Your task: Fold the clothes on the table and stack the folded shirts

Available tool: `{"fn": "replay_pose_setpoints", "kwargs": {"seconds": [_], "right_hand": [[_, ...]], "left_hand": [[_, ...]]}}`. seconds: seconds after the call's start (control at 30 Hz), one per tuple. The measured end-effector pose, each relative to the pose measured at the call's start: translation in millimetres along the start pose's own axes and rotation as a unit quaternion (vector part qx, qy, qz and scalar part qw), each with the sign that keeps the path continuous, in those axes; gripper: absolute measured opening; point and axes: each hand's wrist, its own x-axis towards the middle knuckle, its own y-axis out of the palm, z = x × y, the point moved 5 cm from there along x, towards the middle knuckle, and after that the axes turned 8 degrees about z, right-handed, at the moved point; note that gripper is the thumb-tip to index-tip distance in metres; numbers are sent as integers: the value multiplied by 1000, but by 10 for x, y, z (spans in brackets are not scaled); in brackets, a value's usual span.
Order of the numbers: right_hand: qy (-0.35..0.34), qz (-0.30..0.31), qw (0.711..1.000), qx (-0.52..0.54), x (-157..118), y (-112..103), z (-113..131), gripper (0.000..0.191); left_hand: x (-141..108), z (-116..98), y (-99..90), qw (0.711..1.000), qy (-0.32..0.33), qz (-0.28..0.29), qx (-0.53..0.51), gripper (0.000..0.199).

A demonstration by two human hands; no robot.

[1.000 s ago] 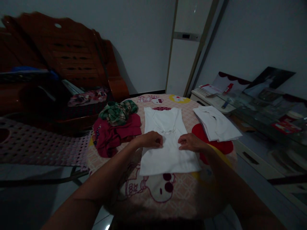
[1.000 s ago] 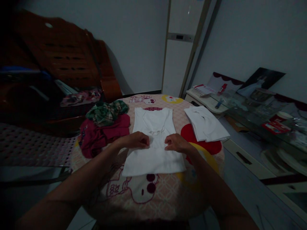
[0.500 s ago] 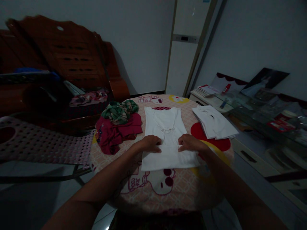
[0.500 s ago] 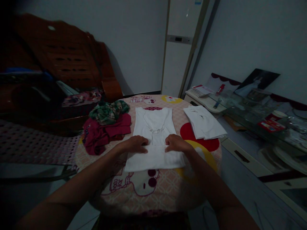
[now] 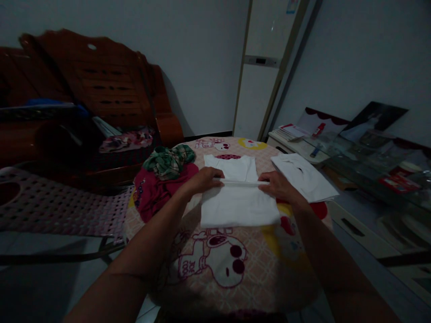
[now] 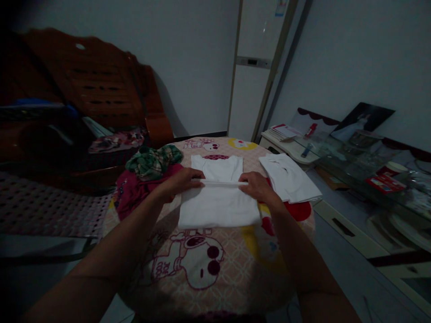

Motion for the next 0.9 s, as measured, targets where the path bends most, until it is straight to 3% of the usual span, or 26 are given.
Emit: {"fn": "replay_pose_setpoints", "kwargs": {"seconds": [0.17,0.33,0.57,0.9], "right_hand": [[55,-72,985,-150,432,-185,5,27],[82,-50,973,-212,844,-117,-85,31],[106,-69,968,-218,1299,-196,-208,37],[96,-19,968,-232,1660,244,-354,44]], "left_hand": [[374,232,-253,989,-52,-100,97,26],[659,463,-318,979,-91,-116,138,28],[980,600,-544,974,-106,-130,150,26],[1159,797,-342,959,-187,-113,181,36]]}}
